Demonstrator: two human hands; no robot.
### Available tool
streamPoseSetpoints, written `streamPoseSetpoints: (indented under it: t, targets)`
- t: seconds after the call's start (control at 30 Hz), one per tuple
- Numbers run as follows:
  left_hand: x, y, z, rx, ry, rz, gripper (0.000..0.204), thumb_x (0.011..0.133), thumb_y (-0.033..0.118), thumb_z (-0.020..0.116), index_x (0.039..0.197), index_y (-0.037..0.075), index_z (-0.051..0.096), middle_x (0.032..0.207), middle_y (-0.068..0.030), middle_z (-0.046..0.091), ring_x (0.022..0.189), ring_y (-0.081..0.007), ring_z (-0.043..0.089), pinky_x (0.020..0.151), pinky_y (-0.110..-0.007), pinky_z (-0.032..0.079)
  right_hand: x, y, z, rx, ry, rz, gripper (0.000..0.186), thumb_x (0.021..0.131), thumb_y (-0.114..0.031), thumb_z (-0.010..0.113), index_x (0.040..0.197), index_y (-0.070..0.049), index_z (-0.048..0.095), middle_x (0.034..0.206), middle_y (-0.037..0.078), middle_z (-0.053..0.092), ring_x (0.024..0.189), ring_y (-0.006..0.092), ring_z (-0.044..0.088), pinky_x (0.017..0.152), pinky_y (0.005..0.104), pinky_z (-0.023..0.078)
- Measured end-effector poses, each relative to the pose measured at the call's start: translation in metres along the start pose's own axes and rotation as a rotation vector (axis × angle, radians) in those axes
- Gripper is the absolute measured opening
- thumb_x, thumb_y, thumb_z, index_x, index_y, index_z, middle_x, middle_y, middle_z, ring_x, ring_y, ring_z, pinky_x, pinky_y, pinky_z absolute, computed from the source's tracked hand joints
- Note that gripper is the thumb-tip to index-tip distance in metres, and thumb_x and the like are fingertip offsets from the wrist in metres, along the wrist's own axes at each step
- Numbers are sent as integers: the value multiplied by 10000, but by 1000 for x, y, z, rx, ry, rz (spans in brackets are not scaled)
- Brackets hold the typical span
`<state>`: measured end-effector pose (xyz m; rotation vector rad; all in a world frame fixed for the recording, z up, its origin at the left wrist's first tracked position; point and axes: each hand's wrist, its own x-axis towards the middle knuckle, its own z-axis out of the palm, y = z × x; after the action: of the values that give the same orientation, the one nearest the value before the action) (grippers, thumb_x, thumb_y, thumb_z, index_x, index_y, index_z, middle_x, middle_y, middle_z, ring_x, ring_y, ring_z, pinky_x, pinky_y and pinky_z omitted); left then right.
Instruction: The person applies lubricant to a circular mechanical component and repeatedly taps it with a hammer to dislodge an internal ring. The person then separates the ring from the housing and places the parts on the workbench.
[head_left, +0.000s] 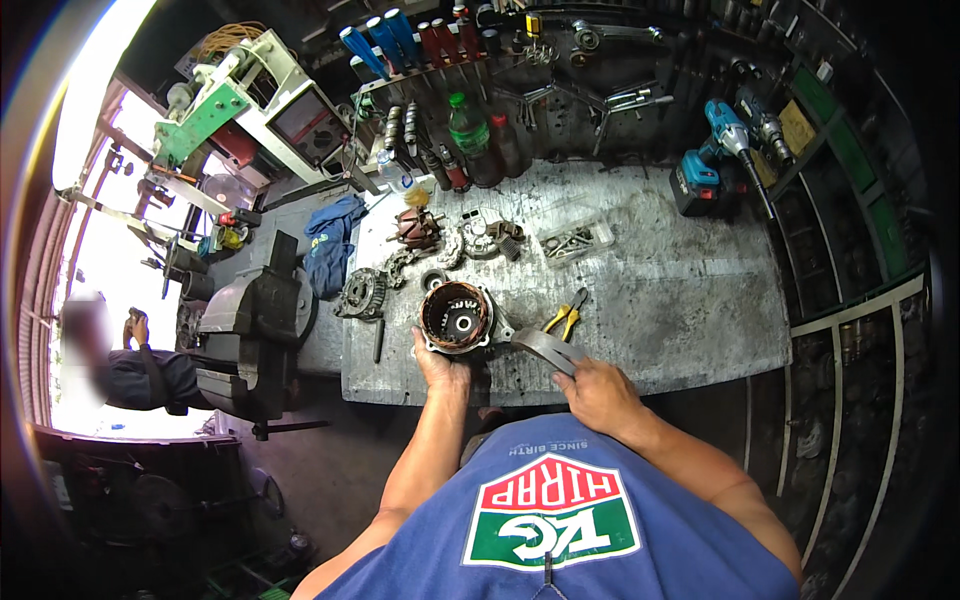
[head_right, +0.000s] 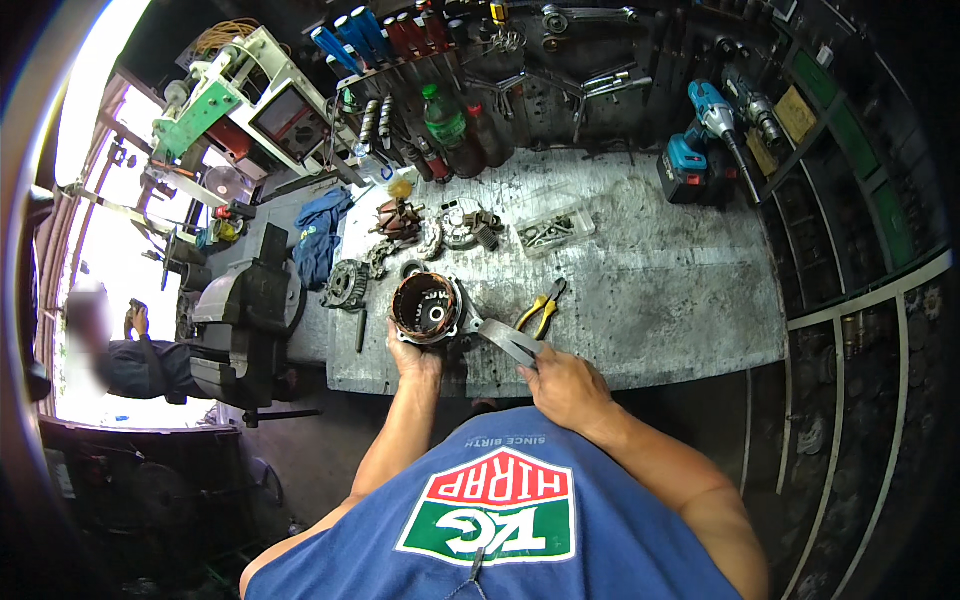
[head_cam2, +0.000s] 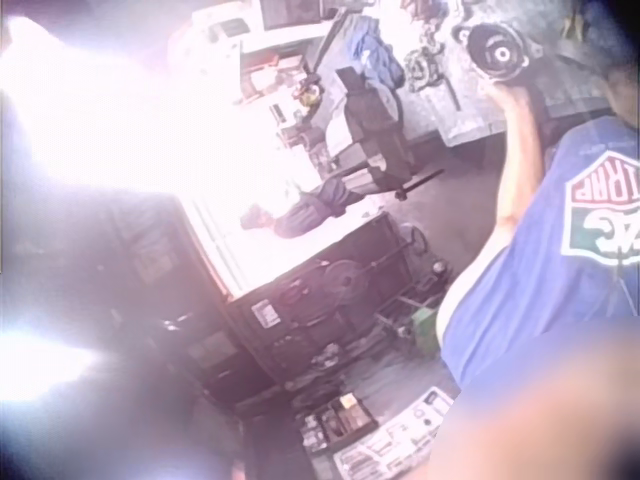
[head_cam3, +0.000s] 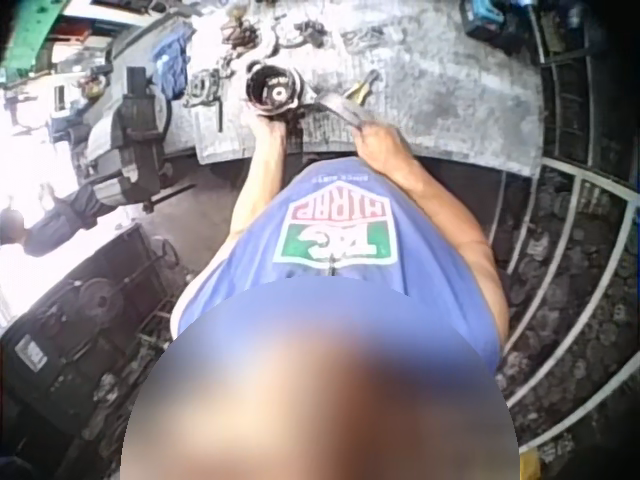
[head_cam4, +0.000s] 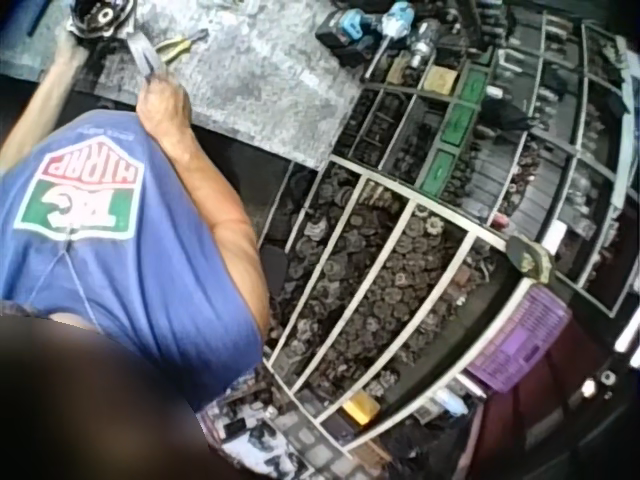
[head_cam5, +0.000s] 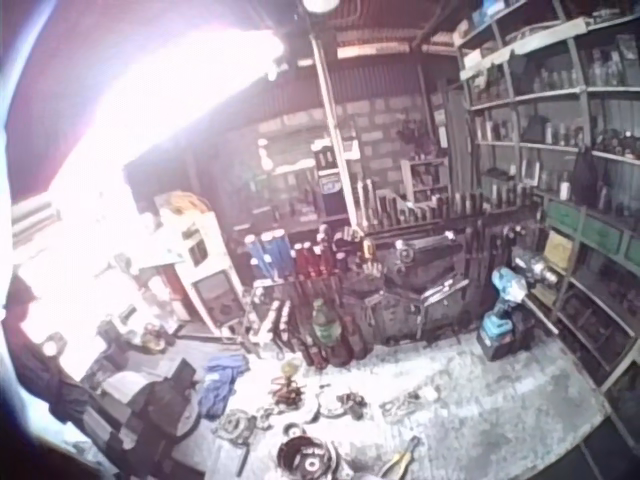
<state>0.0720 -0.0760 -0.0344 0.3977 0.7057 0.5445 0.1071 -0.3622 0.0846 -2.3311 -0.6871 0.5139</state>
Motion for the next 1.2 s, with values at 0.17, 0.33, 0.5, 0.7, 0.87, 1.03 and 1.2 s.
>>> streamPoseSetpoints:
  t: [0.17,0.33,0.5,0.7,0.87,1.03,1.2]
  targets:
    - [-2,8,4,2,-66,10,701,1173,600,282,1538,77,574,1545,-142,618,1423,-342,588,1232,-548,466,-8,-33,-47,13,178,-296,309,1057,-253,679,1213,13,698,951,247,769,856,502,743,735,560,605]
    - [-5,14,15,-23,-32,-2,690,1174,595,291,1542,84,572,1559,-132,606,1439,-334,574,1244,-545,452,-30,-43,-61,687,569,-677,232,1065,-134,665,1214,41,698,1029,211,739,803,374,745,737,457,601]
    - [-13,28,28,117,-121,28,687,1177,583,282,1571,86,545,1592,-134,581,1467,-344,550,1268,-547,421,-16,-8,11,-25,0,-39,320,1061,-216,665,1286,10,693,1127,302,736,985,516,718,837,550,596]
    - [-22,29,35,8,-88,-17,668,1174,577,296,1536,89,575,1554,-127,614,1420,-332,586,1238,-567,448,-8,-8,13,42,180,-136,324,1066,-285,666,1267,-34,711,933,249,765,846,514,735,764,582,606]
    - [-14,31,30,-12,-133,-10,665,1172,585,294,1549,108,565,1563,-135,605,1428,-351,578,1247,-570,438,-26,-44,-44,20,278,-311,360,1076,-314,663,1311,-41,678,885,247,758,798,473,743,705,545,602]
    - [-16,31,32,-39,-53,1,683,1167,609,310,1535,97,572,1560,-136,605,1422,-344,578,1237,-560,441,-28,-44,-40,786,565,-655,250,1075,-194,651,1164,39,645,886,235,713,703,395,673,676,471,579]
    - [-24,41,37,90,-216,40,713,1172,596,301,1549,48,558,1581,-149,593,1444,-336,568,1252,-537,436,-11,-11,9,-30,1,18,394,1092,-347,620,1220,21,673,887,299,742,841,522,738,751,643,588]
